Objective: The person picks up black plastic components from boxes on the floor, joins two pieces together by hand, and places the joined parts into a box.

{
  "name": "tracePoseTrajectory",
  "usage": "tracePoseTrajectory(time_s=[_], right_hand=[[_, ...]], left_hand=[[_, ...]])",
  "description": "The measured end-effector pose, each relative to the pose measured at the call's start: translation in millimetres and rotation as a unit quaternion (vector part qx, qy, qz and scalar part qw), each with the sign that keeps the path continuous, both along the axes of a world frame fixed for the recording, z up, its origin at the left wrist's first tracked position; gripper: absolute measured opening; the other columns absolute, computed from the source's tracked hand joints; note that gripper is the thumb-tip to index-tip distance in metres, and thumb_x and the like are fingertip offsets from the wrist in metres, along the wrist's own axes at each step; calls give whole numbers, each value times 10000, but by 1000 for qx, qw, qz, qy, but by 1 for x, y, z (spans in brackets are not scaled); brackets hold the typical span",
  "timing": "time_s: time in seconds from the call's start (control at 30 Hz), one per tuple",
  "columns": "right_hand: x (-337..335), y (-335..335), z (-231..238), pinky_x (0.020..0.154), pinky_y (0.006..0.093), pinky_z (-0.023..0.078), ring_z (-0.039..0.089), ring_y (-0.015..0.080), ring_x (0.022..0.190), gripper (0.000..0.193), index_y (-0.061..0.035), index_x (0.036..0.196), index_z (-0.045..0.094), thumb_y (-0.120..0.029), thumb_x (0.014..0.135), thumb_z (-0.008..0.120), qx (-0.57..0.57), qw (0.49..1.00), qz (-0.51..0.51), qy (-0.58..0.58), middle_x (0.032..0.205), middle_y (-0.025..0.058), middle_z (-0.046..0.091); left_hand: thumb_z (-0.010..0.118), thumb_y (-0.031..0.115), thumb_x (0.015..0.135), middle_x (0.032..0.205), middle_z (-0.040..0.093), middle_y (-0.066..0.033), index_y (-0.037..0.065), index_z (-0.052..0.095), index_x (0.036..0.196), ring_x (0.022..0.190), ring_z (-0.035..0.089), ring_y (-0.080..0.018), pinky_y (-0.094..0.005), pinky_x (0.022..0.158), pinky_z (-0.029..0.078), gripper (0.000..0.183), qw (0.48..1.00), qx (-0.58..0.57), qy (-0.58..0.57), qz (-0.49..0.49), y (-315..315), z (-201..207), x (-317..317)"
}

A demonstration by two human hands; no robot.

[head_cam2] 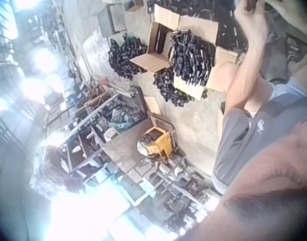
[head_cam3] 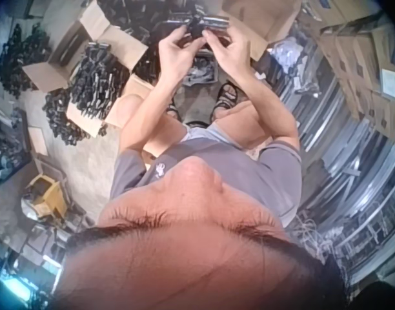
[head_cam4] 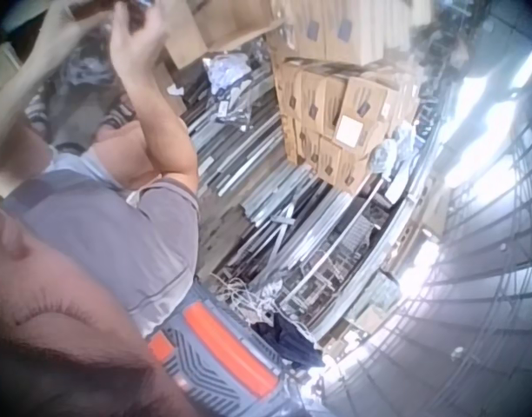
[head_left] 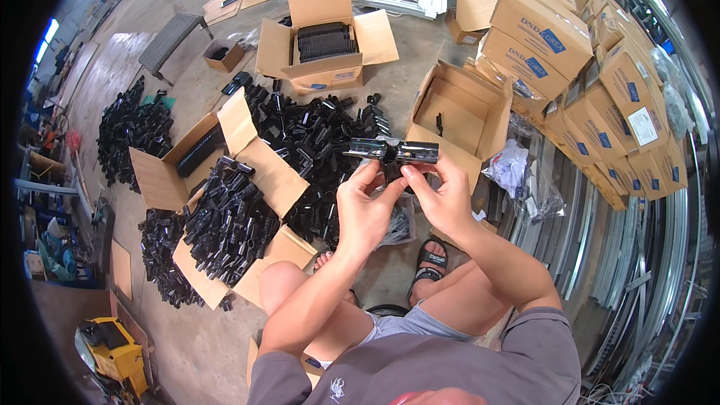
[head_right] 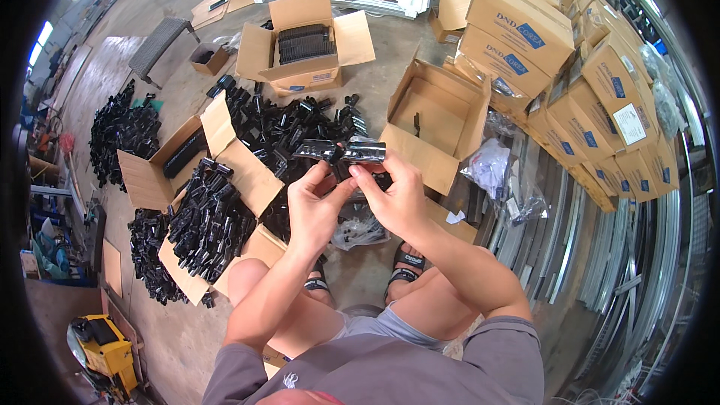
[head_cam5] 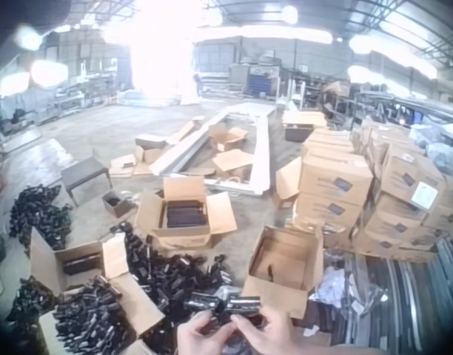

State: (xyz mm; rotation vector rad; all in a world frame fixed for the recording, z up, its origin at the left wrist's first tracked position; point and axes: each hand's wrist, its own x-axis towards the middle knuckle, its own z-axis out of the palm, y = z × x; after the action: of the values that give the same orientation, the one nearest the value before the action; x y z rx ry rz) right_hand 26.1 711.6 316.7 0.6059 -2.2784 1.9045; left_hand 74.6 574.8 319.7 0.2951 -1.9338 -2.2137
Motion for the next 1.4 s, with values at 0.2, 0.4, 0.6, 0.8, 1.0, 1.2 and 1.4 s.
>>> tracePoseTrajectory(time_s=[0.2,0.4,0.6,0.8,1.0,1.2,1.4], right_hand=[[-1,5,-1,676,304,524,687,164,744,180,3,1086,698,-95,937,682,51,999,10,-11,893,106,725],[-2,8,6,760,310,536,690,178,836,287,-24,1193,655,-141,934,699,45,999,20,-14,940,88,713],[2,-7,-13,751,285,533,670,110,826,182,6,1092,683,-80,932,685,-71,995,-4,-68,956,69,724],[7,-1,-9,783,287,513,644,117,856,167,7,1079,661,-91,945,685,-7,999,-26,-40,960,56,703],[8,-3,-22,803,232,484,606,67,905,164,10,1112,643,-58,964,659,-103,990,-6,-99,1011,32,681],[7,-6,-21,805,237,486,607,67,903,167,11,1117,640,-59,965,654,-106,992,-6,-66,1013,35,682],[4,-2,-29,756,229,497,612,60,862,150,5,1111,639,-70,981,640,-115,988,-14,-98,1014,39,676]], left_hand=[[734,-50,819,924,639,-26,-66,671,991,834,587,-72,-252,733,490,184,996,-83,-16,0,2,1,2],[733,-54,818,942,660,-26,-62,680,1024,866,604,-77,-250,759,500,214,1000,3,-4,-11,6,3,-5],[741,-33,813,875,647,-17,-47,690,988,770,555,-66,-252,678,463,183,1000,-6,8,17,3,-8,-3],[753,-13,830,955,692,-31,-45,689,1055,891,636,-79,-265,763,524,236,994,-112,4,0,-1,-18,-4],[762,4,826,910,651,-22,-59,669,1002,835,579,-61,-265,738,498,208,999,-35,29,19,2,-4,2],[755,-21,827,956,655,-40,-67,662,988,883,623,-83,-273,770,516,191,999,-30,22,10,0,-10,-2],[762,-22,827,990,655,-49,-62,673,1021,931,660,-119,-280,799,535,217,999,-43,27,-16,-2,-7,-3]])
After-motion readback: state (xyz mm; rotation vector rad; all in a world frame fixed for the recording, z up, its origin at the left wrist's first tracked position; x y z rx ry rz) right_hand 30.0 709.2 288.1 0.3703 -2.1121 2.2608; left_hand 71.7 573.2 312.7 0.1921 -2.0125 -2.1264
